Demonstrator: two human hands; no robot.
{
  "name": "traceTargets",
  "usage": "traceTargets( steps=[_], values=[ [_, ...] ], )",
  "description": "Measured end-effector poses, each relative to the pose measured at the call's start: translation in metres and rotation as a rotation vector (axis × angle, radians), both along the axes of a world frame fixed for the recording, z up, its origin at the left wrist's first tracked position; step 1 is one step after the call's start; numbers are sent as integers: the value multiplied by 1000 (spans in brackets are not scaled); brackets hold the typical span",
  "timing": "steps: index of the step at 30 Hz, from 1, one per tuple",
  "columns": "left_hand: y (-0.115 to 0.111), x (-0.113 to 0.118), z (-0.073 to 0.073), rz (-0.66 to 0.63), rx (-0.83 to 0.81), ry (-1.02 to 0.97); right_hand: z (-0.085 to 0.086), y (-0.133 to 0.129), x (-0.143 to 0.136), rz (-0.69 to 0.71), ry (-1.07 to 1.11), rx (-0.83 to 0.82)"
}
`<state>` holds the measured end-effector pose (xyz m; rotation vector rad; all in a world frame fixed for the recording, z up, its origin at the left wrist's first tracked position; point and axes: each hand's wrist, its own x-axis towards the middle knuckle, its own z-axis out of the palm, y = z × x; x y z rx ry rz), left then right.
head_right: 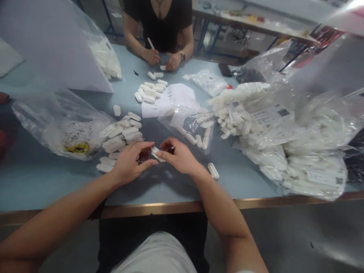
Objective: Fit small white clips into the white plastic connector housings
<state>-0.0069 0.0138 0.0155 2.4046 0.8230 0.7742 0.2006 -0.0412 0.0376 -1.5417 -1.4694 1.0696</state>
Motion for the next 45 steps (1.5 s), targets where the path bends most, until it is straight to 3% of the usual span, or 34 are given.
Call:
traceTargets(
  steps=[4,10,14,19,25,30,36,41,45],
  values=[
    [-9,2,-1,-13,76,41,-4,-4,-12,-88,-154,26],
    [-17,5,-1,4,21,94,-6,-9,-18,47,-193,7],
    [-16,5,0,28,20,60,-8,-9,-15,60,-185,50],
    [-12,4,6,-35,-101,45,-3,-9,-6,121,-218,23],
    [-23,7,3,-239,-270,129,-11,-4,8,-101,-451,127],
    [-29,10,-2,-370,-291,156,-30,-1,6,15,-740,255],
    [-28,10,-3,-451,-186,254,-34,3,4,135,-981,239],
    [-29,11,-3,-464,-97,381,-28,10,-4,161,-1017,242],
    [-29,11,-4,-476,-58,445,-20,26,-24,377,-931,293]
  ],
)
